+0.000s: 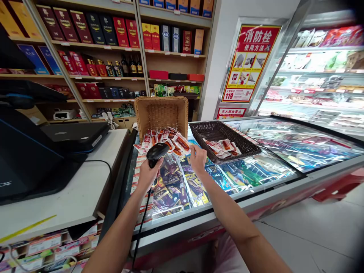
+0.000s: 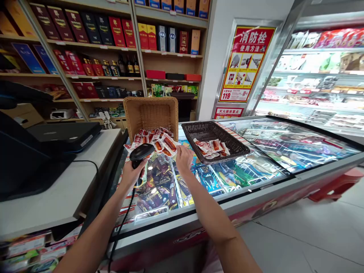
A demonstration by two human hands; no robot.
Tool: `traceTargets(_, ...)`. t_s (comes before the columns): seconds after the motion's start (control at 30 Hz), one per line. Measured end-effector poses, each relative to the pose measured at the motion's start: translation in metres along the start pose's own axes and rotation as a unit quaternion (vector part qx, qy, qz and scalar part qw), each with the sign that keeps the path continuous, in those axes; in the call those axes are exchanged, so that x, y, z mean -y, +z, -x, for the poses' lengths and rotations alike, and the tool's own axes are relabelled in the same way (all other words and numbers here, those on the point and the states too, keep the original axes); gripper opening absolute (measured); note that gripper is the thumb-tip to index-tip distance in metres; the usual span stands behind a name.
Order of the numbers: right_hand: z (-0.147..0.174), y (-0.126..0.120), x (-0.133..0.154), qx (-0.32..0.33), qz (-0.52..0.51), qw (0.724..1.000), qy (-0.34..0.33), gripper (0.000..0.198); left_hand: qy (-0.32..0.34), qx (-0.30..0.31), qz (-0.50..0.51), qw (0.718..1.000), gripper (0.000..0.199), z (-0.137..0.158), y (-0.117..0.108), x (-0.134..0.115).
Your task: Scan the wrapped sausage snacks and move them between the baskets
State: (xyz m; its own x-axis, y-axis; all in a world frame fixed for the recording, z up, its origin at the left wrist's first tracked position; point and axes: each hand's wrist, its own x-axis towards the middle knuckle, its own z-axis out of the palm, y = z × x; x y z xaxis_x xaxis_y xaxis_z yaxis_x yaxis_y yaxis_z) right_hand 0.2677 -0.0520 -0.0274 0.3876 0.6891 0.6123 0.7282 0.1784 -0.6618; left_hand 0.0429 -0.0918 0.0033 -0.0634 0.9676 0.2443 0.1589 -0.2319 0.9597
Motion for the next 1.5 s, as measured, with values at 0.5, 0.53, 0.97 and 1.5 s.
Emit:
traceTargets(0.5,0.004,0.01,-0.001,-0.015,-0.006,0.998,-0.052,0.043,0.009,0.037,-0.043,0.998,0.047,-0.003,-0.001,0.009)
traceTargets(0.53,0.004,0.01,-0.001,-0.016,-0.005,0.998,-0.052,0.043,0.012,0.037,-0.048,0.998,0.047,-0.003,-0.002,0.01)
traceTargets(0.97,0.0,0.003,0.003,0.008,0.019,0.999,-0.029,0.036,-0.01,0.063,-0.066,0.996,0.048,0.0,-0.001,0.002)
traceTargets(1.5,-0.043,-0.033,0.015,0.038,0.197,0.98,-0.006,0.039,-0.064,-0.009,0.094,0.994,0.047,-0.017,0.025,-0.027)
